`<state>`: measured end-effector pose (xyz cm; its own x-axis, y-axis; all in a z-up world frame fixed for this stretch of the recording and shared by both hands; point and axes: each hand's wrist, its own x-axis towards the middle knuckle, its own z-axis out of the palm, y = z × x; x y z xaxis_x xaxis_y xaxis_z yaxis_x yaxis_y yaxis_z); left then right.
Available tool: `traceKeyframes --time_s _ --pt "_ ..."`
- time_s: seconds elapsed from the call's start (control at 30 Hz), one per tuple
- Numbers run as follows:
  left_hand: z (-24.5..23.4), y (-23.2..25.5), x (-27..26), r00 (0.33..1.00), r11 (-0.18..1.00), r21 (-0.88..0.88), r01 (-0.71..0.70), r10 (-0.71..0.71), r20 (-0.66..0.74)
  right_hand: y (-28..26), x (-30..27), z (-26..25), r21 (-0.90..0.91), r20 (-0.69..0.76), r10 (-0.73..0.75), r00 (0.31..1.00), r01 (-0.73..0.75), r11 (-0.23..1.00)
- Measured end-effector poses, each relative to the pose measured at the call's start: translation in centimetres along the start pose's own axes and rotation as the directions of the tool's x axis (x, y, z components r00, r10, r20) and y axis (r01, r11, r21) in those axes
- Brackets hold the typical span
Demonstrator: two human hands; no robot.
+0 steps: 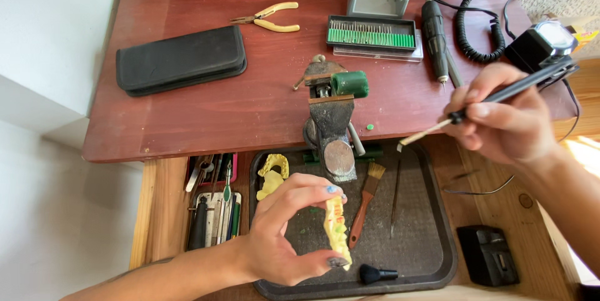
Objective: The person holds a yellow denture in the left hand and uses a small metal tool in the right hand to scrape and smooth the inner surface of the denture. The person repeatedly dips the tool into a green paste held in a bench vise and continues scraping the denture throughout the clip.
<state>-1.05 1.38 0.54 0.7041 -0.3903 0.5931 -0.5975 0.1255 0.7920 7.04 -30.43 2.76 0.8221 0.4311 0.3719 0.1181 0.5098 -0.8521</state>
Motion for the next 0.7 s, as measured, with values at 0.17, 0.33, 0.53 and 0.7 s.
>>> traceKeyframes --time_s 0.17,0.33,0.53,0.7 --pt "-1.1 -0.7 0.7 0.995 0.996 0.036 -0.086 0.088 -0.042 3.5 0.1 -1.2 0.259 -0.071 0.041 0.997 -0.021 0.966" --pt "-1.9 -1.2 1.9 0.992 0.989 0.107 -0.099 0.106 -0.070 6.2 0.7 -2.7 0.191 -0.283 0.059 0.957 -0.004 0.982" --pt "-3.0 -2.0 3.2 0.982 0.981 0.047 -0.187 0.187 0.007 7.4 0.9 -4.0 0.213 -0.346 0.039 0.938 0.038 0.976" --pt "-3.4 -2.6 3.9 0.987 0.975 0.153 -0.160 0.158 0.021 7.4 1.0 -4.1 0.199 -0.332 0.014 0.943 0.055 0.978"
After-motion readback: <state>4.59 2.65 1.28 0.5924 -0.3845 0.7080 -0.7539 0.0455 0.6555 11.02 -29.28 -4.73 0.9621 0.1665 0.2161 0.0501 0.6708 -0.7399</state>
